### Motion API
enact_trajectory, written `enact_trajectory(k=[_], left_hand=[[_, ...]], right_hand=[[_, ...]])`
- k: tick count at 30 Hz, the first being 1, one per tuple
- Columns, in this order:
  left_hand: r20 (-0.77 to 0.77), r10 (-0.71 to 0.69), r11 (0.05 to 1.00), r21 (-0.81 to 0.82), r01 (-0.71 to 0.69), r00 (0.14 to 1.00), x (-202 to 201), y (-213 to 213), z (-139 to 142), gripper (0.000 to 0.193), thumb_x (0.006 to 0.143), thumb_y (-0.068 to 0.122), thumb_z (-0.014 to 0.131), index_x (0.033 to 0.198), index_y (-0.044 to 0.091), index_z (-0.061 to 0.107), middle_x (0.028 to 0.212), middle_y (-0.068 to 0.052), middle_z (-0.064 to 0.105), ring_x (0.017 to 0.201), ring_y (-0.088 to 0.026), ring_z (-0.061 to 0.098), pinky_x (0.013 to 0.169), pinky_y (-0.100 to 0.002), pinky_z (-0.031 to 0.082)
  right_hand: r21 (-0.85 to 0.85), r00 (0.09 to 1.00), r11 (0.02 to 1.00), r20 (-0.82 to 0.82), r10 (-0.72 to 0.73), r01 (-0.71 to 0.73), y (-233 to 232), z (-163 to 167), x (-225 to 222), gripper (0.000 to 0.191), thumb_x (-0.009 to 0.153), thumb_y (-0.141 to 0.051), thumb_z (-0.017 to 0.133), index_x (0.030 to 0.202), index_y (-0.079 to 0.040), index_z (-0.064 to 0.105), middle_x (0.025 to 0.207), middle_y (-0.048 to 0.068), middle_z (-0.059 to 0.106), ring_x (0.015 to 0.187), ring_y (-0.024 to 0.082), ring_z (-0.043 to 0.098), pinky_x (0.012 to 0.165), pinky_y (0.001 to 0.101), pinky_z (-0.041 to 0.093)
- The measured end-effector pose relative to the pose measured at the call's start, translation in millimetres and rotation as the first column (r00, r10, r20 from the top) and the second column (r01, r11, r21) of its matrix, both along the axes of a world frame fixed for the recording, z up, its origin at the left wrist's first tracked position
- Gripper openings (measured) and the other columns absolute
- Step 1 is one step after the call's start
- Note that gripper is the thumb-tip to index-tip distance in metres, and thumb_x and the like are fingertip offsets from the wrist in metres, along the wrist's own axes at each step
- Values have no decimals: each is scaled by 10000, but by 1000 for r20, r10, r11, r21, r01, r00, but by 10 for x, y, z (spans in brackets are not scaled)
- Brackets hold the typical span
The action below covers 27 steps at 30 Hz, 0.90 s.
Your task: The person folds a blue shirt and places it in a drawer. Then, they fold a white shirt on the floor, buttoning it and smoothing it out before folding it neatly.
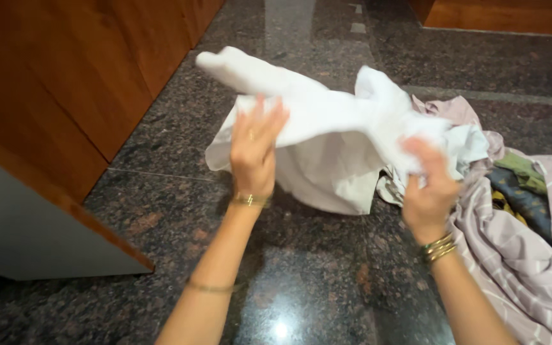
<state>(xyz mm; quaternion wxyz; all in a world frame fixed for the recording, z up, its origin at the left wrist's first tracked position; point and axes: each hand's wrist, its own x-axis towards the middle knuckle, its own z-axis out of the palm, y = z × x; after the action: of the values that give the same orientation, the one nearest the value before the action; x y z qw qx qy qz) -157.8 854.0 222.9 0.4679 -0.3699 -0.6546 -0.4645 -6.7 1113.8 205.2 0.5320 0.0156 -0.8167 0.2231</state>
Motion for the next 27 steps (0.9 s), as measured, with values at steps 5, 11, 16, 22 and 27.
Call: enact_trajectory(k=[5, 11, 16, 22, 27], left_hand=[[532, -24, 899, -359, 251, 846, 271, -618, -1703, 344, 783, -26, 676, 1058, 136, 803, 1105, -126, 767, 1183, -333, 649, 1079, -475, 440], [841, 264, 831, -447, 330, 473, 459, -1004, -2995, 305, 698, 357, 884, 911, 144, 838, 794, -125, 745, 851, -306, 642, 798, -405, 529], [813, 322, 869, -457, 189, 485, 452, -929, -3163, 427, 706, 423, 903, 859, 56, 747, 812, -158, 677, 856, -333, 622, 730, -444, 514], [671, 419, 825, -562, 52, 611, 672, -639, -2796, 281, 708, 227, 822, 816, 28, 656, 850, -148, 662, 903, -376, 598, 769, -483, 482], [171, 195, 762, -646, -40, 966, 922, -588, -2611, 407, 663, 7, 657, 1055, 110, 690, 1097, -81, 667, 1049, -290, 627, 851, -442, 498]], right_hand=[[-369, 713, 929, 651, 261, -3, 230, -1317, 440, 379, 824, 68, 623, 1140, -75, 775, 821, 36, 757, 678, 95, 586, 640, 244, 494], [-764, 573, 626, 588, 571, 160, 421, -2706, 787, 165, 858, -98, 762, 941, 45, 765, 743, 33, 752, 626, 89, 649, 582, 263, 502], [-815, 686, 504, 542, 485, 287, 431, -2855, 692, 226, 870, -113, 816, 841, 71, 688, 678, 28, 662, 568, 99, 608, 555, 281, 502], [-226, 586, 910, 810, -23, 348, -14, -2384, 707, 246, 779, -126, 826, 976, -24, 721, 807, 96, 717, 764, 261, 676, 656, 376, 513], [251, 813, 968, 565, -140, -8, -301, -2242, 783, 296, 721, -25, 688, 1013, -75, 695, 1094, 109, 697, 1012, 315, 642, 817, 426, 533]])
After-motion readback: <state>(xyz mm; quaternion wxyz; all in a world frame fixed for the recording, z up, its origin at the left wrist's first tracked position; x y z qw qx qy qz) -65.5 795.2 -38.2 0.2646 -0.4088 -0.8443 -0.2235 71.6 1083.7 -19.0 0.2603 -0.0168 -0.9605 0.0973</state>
